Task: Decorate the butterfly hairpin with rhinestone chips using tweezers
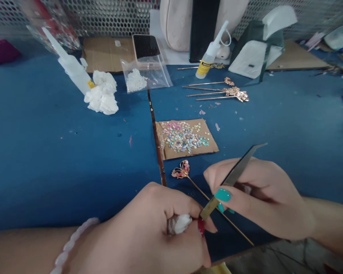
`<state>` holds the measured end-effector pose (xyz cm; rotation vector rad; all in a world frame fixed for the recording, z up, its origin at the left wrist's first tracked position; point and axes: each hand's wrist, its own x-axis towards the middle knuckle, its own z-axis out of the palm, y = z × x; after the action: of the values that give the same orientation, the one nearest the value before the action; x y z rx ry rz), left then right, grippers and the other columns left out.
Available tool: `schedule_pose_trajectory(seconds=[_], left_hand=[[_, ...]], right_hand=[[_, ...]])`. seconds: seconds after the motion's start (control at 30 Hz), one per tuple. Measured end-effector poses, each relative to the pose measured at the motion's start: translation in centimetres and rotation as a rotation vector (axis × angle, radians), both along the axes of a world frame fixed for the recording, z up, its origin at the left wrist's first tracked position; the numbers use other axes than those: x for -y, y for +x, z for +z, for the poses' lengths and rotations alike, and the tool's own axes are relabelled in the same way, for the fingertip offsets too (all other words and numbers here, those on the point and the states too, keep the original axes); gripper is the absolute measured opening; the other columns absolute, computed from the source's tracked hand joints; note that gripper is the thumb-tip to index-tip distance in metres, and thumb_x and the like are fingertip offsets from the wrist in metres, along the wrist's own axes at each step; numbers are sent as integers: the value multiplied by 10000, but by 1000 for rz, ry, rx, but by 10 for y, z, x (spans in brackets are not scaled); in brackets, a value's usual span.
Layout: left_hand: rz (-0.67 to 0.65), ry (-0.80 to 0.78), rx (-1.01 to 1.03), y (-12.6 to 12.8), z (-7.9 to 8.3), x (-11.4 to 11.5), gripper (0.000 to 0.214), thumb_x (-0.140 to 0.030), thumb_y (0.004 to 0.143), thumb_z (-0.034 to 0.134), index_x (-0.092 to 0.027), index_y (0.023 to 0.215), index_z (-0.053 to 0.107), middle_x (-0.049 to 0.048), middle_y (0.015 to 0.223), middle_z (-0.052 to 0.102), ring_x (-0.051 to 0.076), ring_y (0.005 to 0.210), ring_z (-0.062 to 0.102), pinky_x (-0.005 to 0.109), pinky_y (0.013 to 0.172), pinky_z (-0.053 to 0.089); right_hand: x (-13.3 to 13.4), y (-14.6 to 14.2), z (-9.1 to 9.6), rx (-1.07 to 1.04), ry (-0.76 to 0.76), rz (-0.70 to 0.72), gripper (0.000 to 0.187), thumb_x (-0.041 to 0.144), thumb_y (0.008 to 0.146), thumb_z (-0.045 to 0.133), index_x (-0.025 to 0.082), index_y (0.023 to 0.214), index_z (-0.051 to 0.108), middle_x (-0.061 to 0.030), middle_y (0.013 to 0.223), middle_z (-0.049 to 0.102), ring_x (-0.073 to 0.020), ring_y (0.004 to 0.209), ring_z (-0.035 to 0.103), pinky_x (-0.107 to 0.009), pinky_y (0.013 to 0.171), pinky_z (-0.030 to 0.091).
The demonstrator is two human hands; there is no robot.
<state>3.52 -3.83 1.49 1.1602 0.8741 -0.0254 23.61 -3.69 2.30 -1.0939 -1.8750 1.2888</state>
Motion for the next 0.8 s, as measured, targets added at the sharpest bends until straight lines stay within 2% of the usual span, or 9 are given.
schedule_pose_trajectory(seconds=[0.13, 0.37, 0.67, 0.8], left_hand=[[-12, 22, -2, -2, 0, -1, 270, -219, 821, 439, -239, 760, 702, -36, 609, 652, 130, 551, 656, 186, 513, 473], [14, 28, -21, -1, 1, 1, 194, -317, 813, 519, -245, 840, 697, -28, 601, 643, 153, 546, 659, 207, 504, 487], [-52, 114, -59, 2, 3, -1, 210, -231, 815, 481, -196, 709, 658, -29, 555, 627, 122, 537, 639, 161, 501, 465], [-63, 144, -52, -2, 0, 0, 229, -199, 829, 464, -200, 737, 674, -29, 580, 643, 122, 570, 648, 161, 535, 474]], right_hand=[[0, 0, -1, -11, 12, 10, 452, 410, 935, 465, 176, 552, 414, 43, 504, 391, -57, 449, 348, -202, 411, 290], [2, 1, -1, -8, 10, 12, 442, 402, 935, 471, 175, 561, 406, 47, 505, 375, -55, 452, 349, -204, 419, 281], [-1, 0, 0, -17, 17, 8, 454, 404, 934, 473, 171, 548, 417, 47, 504, 383, -57, 456, 343, -203, 420, 290], [0, 1, -1, -31, 4, 24, 433, 384, 935, 481, 161, 565, 447, 51, 510, 386, -48, 458, 349, -188, 423, 285]])
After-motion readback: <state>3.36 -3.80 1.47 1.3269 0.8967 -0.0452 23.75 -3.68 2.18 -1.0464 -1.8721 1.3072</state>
